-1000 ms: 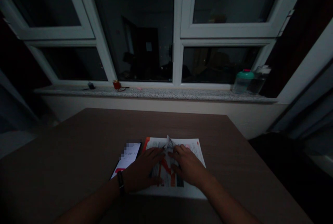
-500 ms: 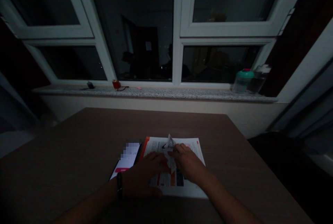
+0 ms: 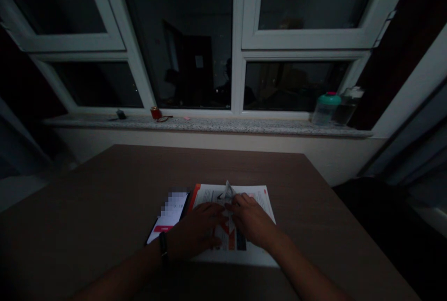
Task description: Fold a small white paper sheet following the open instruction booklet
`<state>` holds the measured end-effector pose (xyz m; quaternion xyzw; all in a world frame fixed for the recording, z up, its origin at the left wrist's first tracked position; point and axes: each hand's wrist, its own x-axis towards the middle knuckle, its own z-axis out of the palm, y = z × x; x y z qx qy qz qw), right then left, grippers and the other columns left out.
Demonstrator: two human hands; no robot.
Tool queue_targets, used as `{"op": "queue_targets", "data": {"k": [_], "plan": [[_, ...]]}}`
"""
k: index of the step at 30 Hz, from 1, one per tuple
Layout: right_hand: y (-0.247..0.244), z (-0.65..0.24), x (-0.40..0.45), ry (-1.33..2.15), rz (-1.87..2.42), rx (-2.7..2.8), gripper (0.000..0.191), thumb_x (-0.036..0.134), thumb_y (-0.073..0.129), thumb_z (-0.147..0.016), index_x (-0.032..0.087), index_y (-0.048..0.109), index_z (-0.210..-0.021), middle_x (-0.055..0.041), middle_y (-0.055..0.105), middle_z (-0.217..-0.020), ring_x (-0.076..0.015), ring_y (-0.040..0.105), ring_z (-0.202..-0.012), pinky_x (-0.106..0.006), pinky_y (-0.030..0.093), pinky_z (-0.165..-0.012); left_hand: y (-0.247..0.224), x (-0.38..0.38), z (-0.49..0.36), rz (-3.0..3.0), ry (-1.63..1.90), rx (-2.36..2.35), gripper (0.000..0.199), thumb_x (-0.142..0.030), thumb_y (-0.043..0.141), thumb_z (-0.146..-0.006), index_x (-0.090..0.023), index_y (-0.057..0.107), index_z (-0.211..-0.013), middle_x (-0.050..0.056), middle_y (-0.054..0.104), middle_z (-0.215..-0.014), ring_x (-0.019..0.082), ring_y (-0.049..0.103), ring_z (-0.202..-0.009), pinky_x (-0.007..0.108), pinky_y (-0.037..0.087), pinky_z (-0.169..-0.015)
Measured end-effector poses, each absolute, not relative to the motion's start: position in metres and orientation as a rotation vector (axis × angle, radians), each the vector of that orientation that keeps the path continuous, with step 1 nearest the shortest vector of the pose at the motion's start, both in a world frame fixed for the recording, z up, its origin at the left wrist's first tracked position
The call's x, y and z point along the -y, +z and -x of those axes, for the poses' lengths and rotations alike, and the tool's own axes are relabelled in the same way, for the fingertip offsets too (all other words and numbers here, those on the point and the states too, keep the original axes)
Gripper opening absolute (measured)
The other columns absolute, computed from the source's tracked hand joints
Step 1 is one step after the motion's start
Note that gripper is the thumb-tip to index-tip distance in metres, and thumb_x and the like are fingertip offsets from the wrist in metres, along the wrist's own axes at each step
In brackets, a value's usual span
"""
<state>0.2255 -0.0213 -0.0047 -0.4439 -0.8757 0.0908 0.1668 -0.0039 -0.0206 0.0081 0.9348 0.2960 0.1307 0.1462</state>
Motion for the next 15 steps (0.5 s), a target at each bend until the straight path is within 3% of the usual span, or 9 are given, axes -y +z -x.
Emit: {"op": "queue_targets", "data": {"k": [6,15], "plan": [[-0.0044,-0.2253,0.0221,0.265,1.258,2.481,0.042,0.024,0.057,-0.092,0.03,0.056,-0.133,-0.0078,0.057,-0.112,-0.0269,0.049,-0.108,-0.047,0.039,-0.099,0.0088,0.02,0.007,-2.695,0.378,-0.8,0.058,-0.039,0.075,-0.083,-0.033,0.05,-0.135,0.003,0.051,-0.139,0.028,0.043,-0.128,0.044,0.034,-0.109],[0.003,-0.2232,0.0284,0.306,1.289,2.464,0.042,0.03,0.062,-0.09,0.027,0.056,-0.131,-0.008,0.056,-0.113,-0.0272,0.048,-0.109,-0.048,0.037,-0.102,0.0079,0.0188,0.0072,-2.716,0.337,-0.78,0.057,-0.043,0.076,-0.082,-0.031,0.053,-0.133,0.004,0.048,-0.143,0.03,0.041,-0.132,0.046,0.033,-0.11]]}}
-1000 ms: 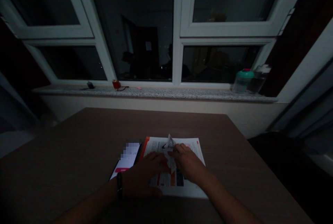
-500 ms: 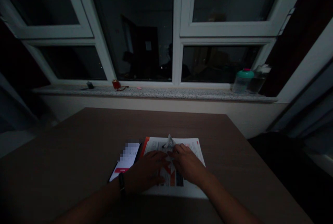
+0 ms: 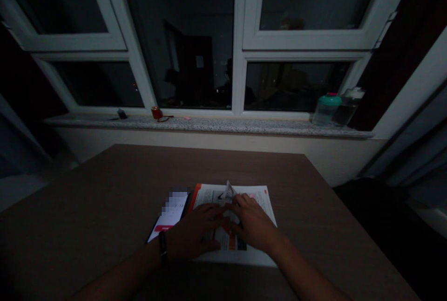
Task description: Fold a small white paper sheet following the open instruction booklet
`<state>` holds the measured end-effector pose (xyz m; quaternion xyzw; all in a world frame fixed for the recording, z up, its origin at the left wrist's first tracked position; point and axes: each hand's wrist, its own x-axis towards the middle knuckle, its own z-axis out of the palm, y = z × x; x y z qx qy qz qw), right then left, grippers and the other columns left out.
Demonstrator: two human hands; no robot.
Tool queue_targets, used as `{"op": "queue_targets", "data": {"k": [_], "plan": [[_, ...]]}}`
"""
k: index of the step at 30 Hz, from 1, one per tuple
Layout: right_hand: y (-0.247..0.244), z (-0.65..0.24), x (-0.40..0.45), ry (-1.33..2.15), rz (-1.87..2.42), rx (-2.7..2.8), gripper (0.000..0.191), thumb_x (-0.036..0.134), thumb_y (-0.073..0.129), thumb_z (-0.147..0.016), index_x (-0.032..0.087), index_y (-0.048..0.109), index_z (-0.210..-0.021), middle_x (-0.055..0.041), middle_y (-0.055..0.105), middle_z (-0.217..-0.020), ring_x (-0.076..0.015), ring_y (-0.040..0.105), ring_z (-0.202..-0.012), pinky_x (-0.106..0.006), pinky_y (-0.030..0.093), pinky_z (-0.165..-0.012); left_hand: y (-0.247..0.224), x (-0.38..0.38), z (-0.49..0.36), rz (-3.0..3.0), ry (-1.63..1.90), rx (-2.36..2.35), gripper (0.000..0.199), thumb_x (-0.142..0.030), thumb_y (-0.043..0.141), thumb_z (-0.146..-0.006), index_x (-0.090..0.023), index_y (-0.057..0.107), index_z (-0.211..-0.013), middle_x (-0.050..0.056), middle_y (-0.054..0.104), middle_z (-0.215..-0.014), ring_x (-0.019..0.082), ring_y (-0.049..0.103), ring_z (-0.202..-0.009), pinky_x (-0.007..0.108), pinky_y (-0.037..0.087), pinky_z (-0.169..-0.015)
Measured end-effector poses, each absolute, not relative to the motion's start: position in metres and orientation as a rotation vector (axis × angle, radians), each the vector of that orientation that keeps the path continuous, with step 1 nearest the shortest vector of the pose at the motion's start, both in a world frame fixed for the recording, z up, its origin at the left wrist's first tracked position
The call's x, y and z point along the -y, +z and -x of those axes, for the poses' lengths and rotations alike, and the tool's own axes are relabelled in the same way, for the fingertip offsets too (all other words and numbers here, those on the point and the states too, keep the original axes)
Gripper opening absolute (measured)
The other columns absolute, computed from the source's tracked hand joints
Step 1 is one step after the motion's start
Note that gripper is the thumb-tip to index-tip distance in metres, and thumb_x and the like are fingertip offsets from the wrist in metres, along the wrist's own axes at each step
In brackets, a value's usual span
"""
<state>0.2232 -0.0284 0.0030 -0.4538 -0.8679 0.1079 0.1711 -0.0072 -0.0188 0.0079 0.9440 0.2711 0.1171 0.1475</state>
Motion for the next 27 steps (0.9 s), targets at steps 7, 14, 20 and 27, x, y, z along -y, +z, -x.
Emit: {"op": "queue_targets", "data": {"k": [7,14,20,27], "plan": [[0.003,-0.222,0.028,0.312,1.328,2.447,0.041,0.03,0.065,-0.086,0.027,0.059,-0.127,-0.0075,0.056,-0.114,-0.0276,0.048,-0.11,-0.048,0.037,-0.101,0.007,0.019,0.007,-2.723,0.354,-0.774,0.053,-0.042,0.074,-0.084,-0.029,0.054,-0.131,0.005,0.049,-0.142,0.031,0.042,-0.131,0.047,0.034,-0.109],[0.006,-0.226,0.026,0.37,1.312,2.472,0.054,0.037,0.073,-0.078,0.027,0.058,-0.129,-0.0074,0.055,-0.115,-0.0282,0.048,-0.11,-0.051,0.032,-0.107,0.012,0.02,0.006,-2.702,0.346,-0.787,0.054,-0.043,0.072,-0.086,-0.027,0.053,-0.133,0.006,0.05,-0.141,0.03,0.042,-0.131,0.046,0.036,-0.109],[0.005,-0.232,0.028,0.349,1.25,2.52,0.065,0.039,0.074,-0.077,0.028,0.052,-0.137,-0.0083,0.054,-0.12,-0.0301,0.047,-0.114,-0.054,0.029,-0.109,0.009,0.02,0.007,-2.71,0.345,-0.784,0.054,-0.045,0.071,-0.085,-0.028,0.053,-0.133,0.007,0.051,-0.141,0.031,0.042,-0.131,0.047,0.035,-0.109],[-0.002,-0.231,0.021,0.366,1.213,2.432,0.031,0.022,0.052,-0.095,0.025,0.059,-0.125,-0.0073,0.06,-0.111,-0.0248,0.052,-0.107,-0.046,0.038,-0.101,0.01,0.02,0.006,-2.714,0.388,-0.801,0.055,-0.039,0.071,-0.087,-0.021,0.05,-0.134,0.009,0.054,-0.137,0.03,0.044,-0.129,0.045,0.035,-0.109]]}}
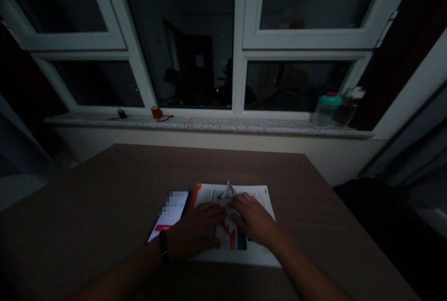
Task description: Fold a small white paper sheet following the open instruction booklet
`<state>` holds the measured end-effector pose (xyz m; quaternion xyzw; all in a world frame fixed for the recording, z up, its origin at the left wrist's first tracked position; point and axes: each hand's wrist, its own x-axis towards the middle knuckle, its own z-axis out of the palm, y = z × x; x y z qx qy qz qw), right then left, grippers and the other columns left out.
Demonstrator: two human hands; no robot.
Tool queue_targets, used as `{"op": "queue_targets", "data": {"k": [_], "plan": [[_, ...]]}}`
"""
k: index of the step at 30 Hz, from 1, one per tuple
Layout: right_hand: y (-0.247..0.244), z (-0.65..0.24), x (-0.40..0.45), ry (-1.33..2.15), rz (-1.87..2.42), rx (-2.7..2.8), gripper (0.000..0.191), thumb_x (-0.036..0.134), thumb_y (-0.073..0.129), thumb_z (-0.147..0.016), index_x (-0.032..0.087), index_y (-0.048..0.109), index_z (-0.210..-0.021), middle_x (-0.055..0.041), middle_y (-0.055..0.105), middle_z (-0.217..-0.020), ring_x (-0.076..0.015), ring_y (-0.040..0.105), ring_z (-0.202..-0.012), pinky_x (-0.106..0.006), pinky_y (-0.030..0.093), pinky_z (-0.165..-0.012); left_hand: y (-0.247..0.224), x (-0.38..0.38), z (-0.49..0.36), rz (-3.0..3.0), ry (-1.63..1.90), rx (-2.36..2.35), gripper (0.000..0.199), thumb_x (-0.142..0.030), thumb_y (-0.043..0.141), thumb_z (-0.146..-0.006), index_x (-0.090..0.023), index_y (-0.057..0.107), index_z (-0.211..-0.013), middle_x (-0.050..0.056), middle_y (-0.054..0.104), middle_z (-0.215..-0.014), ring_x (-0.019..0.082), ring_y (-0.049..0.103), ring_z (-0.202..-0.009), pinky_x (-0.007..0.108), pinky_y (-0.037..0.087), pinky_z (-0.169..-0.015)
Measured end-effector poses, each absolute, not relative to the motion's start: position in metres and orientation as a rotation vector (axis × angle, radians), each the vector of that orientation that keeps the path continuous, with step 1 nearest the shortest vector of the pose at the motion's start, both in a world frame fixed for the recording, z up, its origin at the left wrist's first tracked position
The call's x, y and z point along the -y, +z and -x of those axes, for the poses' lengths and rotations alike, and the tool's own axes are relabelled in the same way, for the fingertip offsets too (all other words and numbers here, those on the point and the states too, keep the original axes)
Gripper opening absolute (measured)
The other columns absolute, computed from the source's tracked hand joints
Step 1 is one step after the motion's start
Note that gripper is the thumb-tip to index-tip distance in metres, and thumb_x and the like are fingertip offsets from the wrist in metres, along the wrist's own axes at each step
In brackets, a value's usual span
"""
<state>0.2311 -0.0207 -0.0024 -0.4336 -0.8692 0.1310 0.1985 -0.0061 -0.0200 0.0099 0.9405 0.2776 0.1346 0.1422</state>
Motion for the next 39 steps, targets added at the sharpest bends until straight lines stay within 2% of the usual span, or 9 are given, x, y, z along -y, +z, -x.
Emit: {"op": "queue_targets", "data": {"k": [5,8,14,21,25,31,35,39], "plan": [[-0.009,-0.227,0.018,0.415,1.173,2.389,0.015,0.015,0.056,-0.091,0.022,0.063,-0.103,-0.0054,0.061,-0.101,-0.0223,0.054,-0.101,-0.036,0.044,-0.09,0.009,0.018,0.001,-2.762,0.389,-0.813,0.017,-0.026,0.054,-0.098,-0.02,0.061,-0.112,0.006,0.063,-0.114,0.024,0.054,-0.116,0.04,0.039,-0.104],[-0.011,-0.226,0.018,0.428,1.153,2.363,0.015,0.012,0.06,-0.088,0.021,0.063,-0.099,-0.0046,0.061,-0.099,-0.0218,0.054,-0.1,-0.034,0.044,-0.088,0.003,0.017,0.0,-2.767,0.403,-0.876,0.014,-0.021,0.053,-0.097,-0.02,0.062,-0.108,0.006,0.063,-0.111,0.024,0.057,-0.109,0.039,0.043,-0.098],[-0.009,-0.223,0.019,0.445,1.177,2.335,0.021,0.013,0.062,-0.086,0.021,0.063,-0.105,-0.0054,0.062,-0.105,-0.0223,0.054,-0.103,-0.036,0.043,-0.091,-0.002,0.017,-0.001,-2.724,0.472,-0.997,0.037,-0.019,0.062,-0.089,-0.022,0.054,-0.125,0.009,0.053,-0.134,0.028,0.049,-0.124,0.045,0.039,-0.105],[-0.011,-0.222,0.021,0.393,1.159,2.319,0.015,0.017,0.054,-0.091,0.023,0.062,-0.102,-0.0042,0.064,-0.098,-0.0211,0.058,-0.096,-0.034,0.046,-0.086,0.001,0.02,-0.005,-2.7,0.435,-1.005,0.041,-0.033,0.067,-0.089,-0.023,0.051,-0.125,0.009,0.055,-0.13,0.03,0.05,-0.121,0.047,0.04,-0.102],[-0.016,-0.224,0.018,0.276,1.202,2.057,0.007,0.023,0.053,-0.091,0.022,0.055,-0.098,-0.0055,0.06,-0.096,-0.0221,0.058,-0.094,-0.035,0.046,-0.084,0.0,0.021,-0.007,-2.715,0.44,-0.984,0.046,-0.032,0.07,-0.086,-0.024,0.049,-0.126,0.008,0.054,-0.13,0.03,0.048,-0.122,0.047,0.037,-0.105],[-0.015,-0.223,0.012,0.258,1.229,1.955,0.028,0.022,0.056,-0.088,0.021,0.051,-0.115,-0.0069,0.058,-0.104,-0.0234,0.057,-0.099,-0.036,0.046,-0.087,0.003,0.024,-0.01,-2.707,0.442,-0.977,0.048,-0.023,0.064,-0.089,-0.026,0.045,-0.133,0.007,0.055,-0.128,0.028,0.048,-0.122,0.046,0.037,-0.105],[-0.012,-0.22,0.013,0.317,1.243,1.965,0.027,0.019,0.054,-0.088,0.022,0.052,-0.115,-0.0043,0.057,-0.097,-0.0214,0.058,-0.091,-0.033,0.047,-0.081,0.004,0.024,-0.011,-2.688,0.47,-0.997,0.051,-0.022,0.064,-0.089,-0.025,0.043,-0.135,0.007,0.055,-0.129,0.027,0.048,-0.121,0.044,0.038,-0.104],[-0.014,-0.22,0.013,0.365,1.245,1.953,0.028,0.016,0.049,-0.088,0.022,0.052,-0.115,-0.0032,0.056,-0.093,-0.0197,0.059,-0.085,-0.031,0.047,-0.076,0.0,0.024,-0.01,-2.733,0.457,-0.96,0.044,-0.03,0.065,-0.091,-0.027,0.048,-0.132,0.007,0.052,-0.132,0.028,0.047,-0.123,0.044,0.038,-0.105]]}}
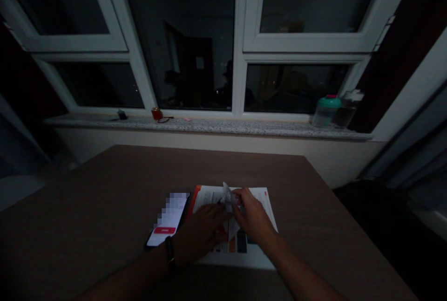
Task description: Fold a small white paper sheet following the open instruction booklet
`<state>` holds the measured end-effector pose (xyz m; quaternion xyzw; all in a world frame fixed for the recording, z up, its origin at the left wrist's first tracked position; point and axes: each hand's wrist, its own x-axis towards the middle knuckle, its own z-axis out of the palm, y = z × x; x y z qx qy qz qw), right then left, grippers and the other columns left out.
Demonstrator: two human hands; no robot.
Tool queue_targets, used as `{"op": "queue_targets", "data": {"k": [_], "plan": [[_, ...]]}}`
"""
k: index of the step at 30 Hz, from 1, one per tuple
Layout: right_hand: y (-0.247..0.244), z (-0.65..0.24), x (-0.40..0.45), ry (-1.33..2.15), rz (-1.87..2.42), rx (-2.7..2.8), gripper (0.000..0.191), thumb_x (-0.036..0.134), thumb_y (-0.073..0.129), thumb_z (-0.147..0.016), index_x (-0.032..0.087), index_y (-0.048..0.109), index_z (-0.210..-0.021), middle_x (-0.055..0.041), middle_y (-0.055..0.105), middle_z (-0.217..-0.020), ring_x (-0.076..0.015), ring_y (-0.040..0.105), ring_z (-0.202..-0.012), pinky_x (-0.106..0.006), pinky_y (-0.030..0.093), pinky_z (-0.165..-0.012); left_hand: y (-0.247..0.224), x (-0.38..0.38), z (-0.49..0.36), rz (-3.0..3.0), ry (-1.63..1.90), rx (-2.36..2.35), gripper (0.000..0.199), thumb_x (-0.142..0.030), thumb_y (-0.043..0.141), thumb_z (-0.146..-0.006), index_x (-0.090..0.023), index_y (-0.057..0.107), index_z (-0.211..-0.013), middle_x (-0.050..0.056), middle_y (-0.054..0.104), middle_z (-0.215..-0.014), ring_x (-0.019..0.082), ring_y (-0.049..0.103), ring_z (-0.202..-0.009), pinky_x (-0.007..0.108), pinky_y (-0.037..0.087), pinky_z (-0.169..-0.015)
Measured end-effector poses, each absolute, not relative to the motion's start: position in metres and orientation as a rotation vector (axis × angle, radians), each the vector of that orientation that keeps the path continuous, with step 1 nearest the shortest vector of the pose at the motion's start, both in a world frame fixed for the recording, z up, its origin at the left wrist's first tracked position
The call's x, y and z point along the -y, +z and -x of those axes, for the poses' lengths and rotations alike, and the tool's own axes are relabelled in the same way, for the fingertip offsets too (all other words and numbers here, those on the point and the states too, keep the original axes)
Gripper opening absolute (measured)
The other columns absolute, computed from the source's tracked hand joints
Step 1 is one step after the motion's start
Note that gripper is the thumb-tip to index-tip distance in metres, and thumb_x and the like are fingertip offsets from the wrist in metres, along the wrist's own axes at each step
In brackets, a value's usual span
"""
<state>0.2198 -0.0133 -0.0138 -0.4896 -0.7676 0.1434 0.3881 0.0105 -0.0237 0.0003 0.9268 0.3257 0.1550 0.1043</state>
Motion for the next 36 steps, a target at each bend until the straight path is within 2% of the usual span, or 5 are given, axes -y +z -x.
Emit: {"op": "queue_targets", "data": {"k": [6,12,16,19,36], "plan": [[-0.011,-0.221,0.009,0.282,1.268,1.935,0.032,0.021,0.054,-0.087,0.021,0.052,-0.119,-0.0074,0.058,-0.106,-0.0245,0.057,-0.102,-0.037,0.047,-0.089,-0.001,0.022,-0.009,-2.812,0.405,-0.918,0.029,-0.036,0.065,-0.093,-0.024,0.059,-0.118,0.008,0.053,-0.129,0.029,0.048,-0.121,0.045,0.039,-0.103],[-0.003,-0.216,0.006,0.395,1.327,1.894,0.06,0.024,0.061,-0.082,0.021,0.042,-0.138,-0.009,0.059,-0.118,-0.0253,0.057,-0.108,-0.04,0.046,-0.095,0.0,0.018,-0.011,-2.831,0.408,-0.915,0.009,-0.028,0.064,-0.094,-0.019,0.062,-0.091,0.003,0.061,-0.106,0.022,0.056,-0.104,0.036,0.043,-0.094],[0.001,-0.217,0.002,0.43,1.333,1.923,0.026,0.018,0.059,-0.079,0.02,0.06,-0.105,-0.0061,0.064,-0.101,-0.024,0.059,-0.098,-0.037,0.045,-0.088,-0.001,0.017,-0.012,-2.822,0.407,-0.924,0.004,-0.022,0.063,-0.093,-0.019,0.061,-0.092,0.002,0.062,-0.104,0.021,0.057,-0.101,0.034,0.044,-0.091],[0.006,-0.217,-0.002,0.414,1.294,1.922,0.009,0.014,0.056,-0.078,0.021,0.058,-0.084,-0.0027,0.061,-0.086,-0.0212,0.059,-0.087,-0.032,0.044,-0.08,-0.002,0.017,-0.012,-2.773,0.417,-0.968,0.014,-0.023,0.066,-0.091,-0.021,0.06,-0.104,0.003,0.061,-0.11,0.023,0.057,-0.103,0.035,0.044,-0.091],[0.005,-0.212,-0.011,0.55,1.239,1.767,0.006,0.02,0.054,-0.08,0.021,0.059,-0.08,0.0005,0.062,-0.078,-0.017,0.056,-0.077,-0.026,0.04,-0.071,-0.005,0.017,-0.013,-2.77,0.375,-0.987,0.017,-0.022,0.064,-0.093,-0.023,0.061,-0.11,0.004,0.058,-0.117,0.024,0.053,-0.11,0.038,0.044,-0.094]]}}
